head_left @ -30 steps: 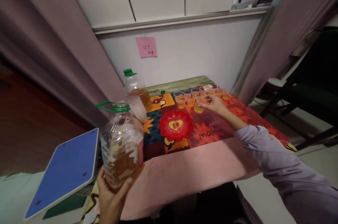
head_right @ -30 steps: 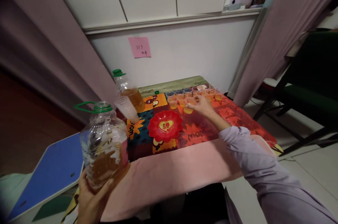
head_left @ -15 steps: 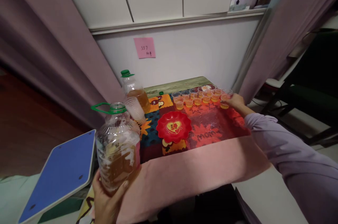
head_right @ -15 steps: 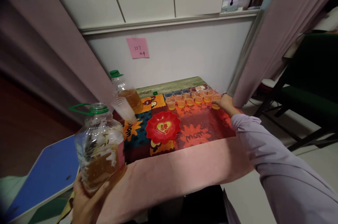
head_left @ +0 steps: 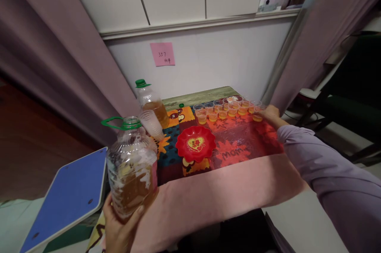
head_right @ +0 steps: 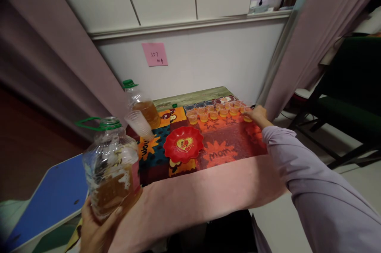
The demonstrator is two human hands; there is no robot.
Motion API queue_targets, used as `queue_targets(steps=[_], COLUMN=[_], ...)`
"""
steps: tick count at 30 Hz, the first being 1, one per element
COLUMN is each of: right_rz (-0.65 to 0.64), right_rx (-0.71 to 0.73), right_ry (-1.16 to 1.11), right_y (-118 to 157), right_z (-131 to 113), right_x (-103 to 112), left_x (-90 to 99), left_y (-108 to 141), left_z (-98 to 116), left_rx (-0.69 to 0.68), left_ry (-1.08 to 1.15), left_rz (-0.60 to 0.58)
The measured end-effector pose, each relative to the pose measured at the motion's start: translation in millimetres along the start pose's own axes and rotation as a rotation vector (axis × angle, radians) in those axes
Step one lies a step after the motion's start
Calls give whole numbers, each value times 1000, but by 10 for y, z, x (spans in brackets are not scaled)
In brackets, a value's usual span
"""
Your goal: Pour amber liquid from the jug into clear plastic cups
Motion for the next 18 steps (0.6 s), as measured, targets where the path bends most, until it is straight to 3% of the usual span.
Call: queue_targets(steps=[5, 18], right_rz=[-55, -76], right_rx=[-163, -118], right_ry=[114, 62], right_y=[-1, 175], right_z=[146, -8], right_x=[-8, 62], left_x=[-9, -24], left_y=[27, 51], left_z=[46, 74], left_rx=[1, -13], left_ry=[-34, 14], left_rz=[31, 26])
Point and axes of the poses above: each hand's wrist, its own y-axis away from the middle knuckle, its own x-axis out of the back of the hand, z = x × y, the point moved 8 cm from there along -y, towards the middle knuckle, and after that the axes turned 12 degrees about z, right-handed, at the moved point
